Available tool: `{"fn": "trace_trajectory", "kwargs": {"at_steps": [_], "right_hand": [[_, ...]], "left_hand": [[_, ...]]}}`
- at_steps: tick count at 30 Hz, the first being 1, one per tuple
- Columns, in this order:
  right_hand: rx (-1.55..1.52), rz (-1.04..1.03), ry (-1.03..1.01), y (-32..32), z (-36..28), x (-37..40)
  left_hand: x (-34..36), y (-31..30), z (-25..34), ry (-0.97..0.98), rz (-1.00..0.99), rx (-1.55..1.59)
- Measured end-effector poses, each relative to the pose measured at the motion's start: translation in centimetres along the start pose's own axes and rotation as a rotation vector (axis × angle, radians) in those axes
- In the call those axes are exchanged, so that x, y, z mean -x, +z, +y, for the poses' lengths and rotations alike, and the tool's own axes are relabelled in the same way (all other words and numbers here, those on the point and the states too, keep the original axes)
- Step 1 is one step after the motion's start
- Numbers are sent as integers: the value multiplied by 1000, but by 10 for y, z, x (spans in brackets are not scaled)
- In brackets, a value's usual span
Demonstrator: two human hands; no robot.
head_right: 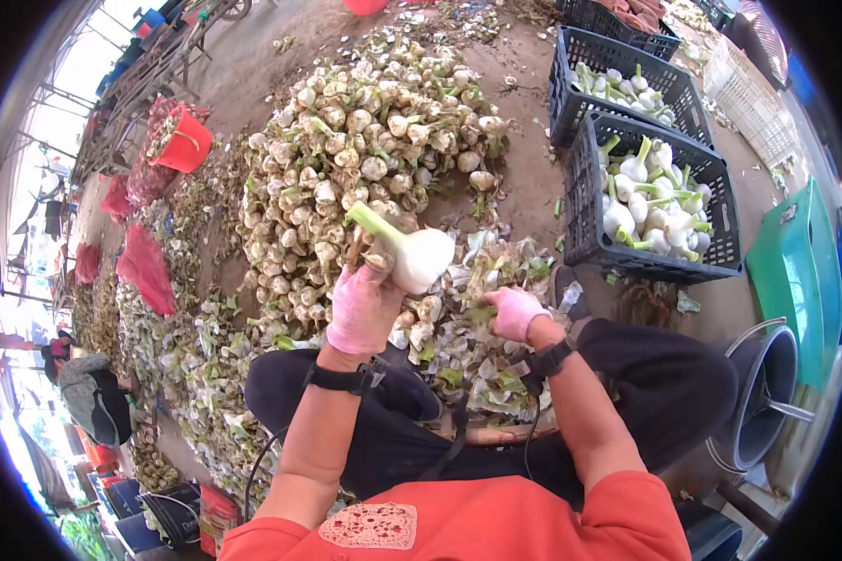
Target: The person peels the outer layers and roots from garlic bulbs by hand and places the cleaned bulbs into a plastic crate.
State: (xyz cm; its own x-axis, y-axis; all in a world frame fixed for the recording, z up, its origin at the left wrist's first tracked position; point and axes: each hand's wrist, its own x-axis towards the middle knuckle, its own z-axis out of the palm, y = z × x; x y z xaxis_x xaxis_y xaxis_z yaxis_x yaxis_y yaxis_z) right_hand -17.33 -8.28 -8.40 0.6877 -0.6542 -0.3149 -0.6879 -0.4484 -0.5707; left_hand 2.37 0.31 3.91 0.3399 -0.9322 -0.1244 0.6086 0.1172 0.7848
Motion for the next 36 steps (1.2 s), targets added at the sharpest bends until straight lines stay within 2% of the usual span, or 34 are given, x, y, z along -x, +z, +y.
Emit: {"fn": "trace_trajectory", "kwargs": {"at_steps": [1,2,3,5,6,8,9,12,16,20,24,27,29,31,33,34,36], "right_hand": [[59,-8,-148,-6,-1,9],[-76,-25,-120,-24,-14,8],[-79,-22,-119,-45,-28,6],[-681,77,-87,-83,-53,9],[-679,80,-86,-97,-68,17],[-1130,96,-80,-114,-93,25],[-1129,92,-78,-113,-99,24],[-943,209,-74,-106,-111,20],[-972,233,-27,-101,-116,16],[-807,312,-50,-95,-117,17],[-688,419,-59,-79,-117,12],[-587,467,-31,-78,-115,11],[-598,450,-68,-79,-110,10],[-607,442,-101,-68,-95,7],[-192,305,-76,-45,-77,-4],[-216,228,-3,-44,-74,5],[-535,250,-65,-46,-72,4]], "left_hand": [[-2,-3,-3,51,-24,-117],[2,16,13,-48,50,91],[1,16,14,-50,47,88],[-1,15,14,9,27,-10],[-2,14,13,9,24,-8],[-3,11,10,77,36,-66],[-3,11,9,76,40,-63],[1,16,11,196,-9,-364],[11,15,2,190,28,-392],[9,15,-7,308,-16,-459],[8,9,-13,260,11,-466],[7,12,-12,311,1,-557],[7,16,-4,172,67,-305],[3,7,-4,180,44,-126],[5,16,9,78,121,68],[1,10,8,82,105,86],[-4,9,11,130,68,70]]}}
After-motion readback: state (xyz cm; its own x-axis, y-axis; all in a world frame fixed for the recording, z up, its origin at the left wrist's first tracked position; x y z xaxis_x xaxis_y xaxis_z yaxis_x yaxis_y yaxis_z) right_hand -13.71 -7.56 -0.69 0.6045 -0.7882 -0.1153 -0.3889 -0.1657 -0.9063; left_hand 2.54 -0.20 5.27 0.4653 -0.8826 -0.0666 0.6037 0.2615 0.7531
